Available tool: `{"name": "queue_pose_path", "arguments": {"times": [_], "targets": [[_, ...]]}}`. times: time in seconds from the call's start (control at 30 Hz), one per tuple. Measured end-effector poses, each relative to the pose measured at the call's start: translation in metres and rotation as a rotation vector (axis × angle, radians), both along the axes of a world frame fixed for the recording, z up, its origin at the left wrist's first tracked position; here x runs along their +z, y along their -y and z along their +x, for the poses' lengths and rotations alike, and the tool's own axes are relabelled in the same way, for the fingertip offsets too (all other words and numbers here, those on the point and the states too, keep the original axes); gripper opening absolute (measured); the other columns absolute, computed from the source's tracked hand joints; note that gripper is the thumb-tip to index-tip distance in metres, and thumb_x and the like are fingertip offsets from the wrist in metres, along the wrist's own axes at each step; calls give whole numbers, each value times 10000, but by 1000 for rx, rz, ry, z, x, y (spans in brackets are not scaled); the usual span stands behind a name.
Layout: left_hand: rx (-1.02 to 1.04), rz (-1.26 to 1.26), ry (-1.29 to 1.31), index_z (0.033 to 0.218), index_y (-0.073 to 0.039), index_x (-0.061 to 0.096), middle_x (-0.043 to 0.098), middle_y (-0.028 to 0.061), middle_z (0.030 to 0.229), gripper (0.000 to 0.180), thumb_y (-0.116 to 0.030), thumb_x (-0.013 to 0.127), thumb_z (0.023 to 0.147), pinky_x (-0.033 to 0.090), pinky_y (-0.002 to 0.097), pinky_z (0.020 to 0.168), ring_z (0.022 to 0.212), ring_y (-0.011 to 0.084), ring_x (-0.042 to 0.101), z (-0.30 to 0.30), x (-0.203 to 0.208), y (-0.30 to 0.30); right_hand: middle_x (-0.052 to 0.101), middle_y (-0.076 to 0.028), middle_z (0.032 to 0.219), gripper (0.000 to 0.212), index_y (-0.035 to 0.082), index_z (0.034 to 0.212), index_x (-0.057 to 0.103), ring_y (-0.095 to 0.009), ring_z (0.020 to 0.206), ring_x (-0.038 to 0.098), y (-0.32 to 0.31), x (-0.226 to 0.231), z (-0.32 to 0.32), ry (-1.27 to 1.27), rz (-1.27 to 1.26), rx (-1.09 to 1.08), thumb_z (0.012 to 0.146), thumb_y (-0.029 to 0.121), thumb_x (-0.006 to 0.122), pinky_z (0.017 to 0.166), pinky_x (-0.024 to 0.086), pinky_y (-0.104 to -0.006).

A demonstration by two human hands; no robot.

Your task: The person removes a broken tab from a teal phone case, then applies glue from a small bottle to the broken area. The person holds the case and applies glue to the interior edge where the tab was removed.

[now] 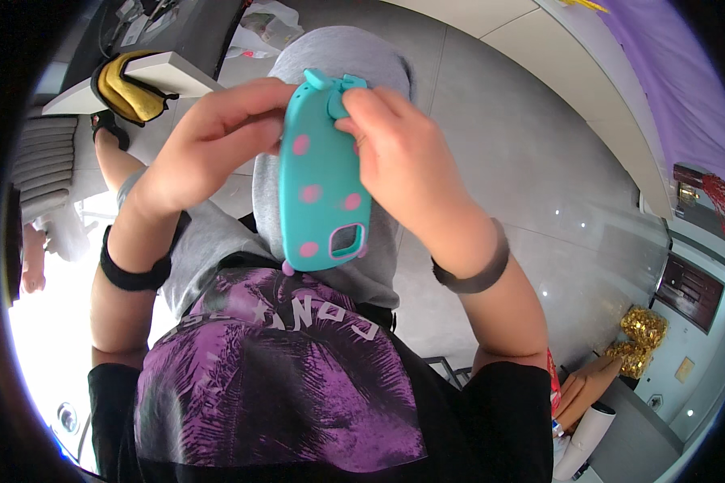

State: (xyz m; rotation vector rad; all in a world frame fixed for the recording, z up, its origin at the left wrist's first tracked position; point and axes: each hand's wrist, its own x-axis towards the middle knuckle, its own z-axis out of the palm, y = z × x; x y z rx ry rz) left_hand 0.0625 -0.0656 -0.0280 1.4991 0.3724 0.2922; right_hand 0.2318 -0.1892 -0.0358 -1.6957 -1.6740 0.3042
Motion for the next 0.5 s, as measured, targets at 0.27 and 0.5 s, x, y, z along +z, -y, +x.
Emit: {"name": "queue_pose_path", "arguments": {"times": [0.27,0.5], "targets": [[142,-5,-76,1015,34,641,644,19,822,159,-49,562,905,487,212,716,774,68,592,13,-2,-3,546,-128,794,206,28,964,548,-307,677,594,0,2,3,20,23,28,785,-33,629,558,473,-360],[356,39,-45,1010,26,645,660,104,778,190,-34,520,880,489,270,665,710,125,614,17,1,29,535,-133,764,217,16,906,499,-323,623,573,3,6,-3,98,73,-2,759,-48,646,532,467,-377]]}}
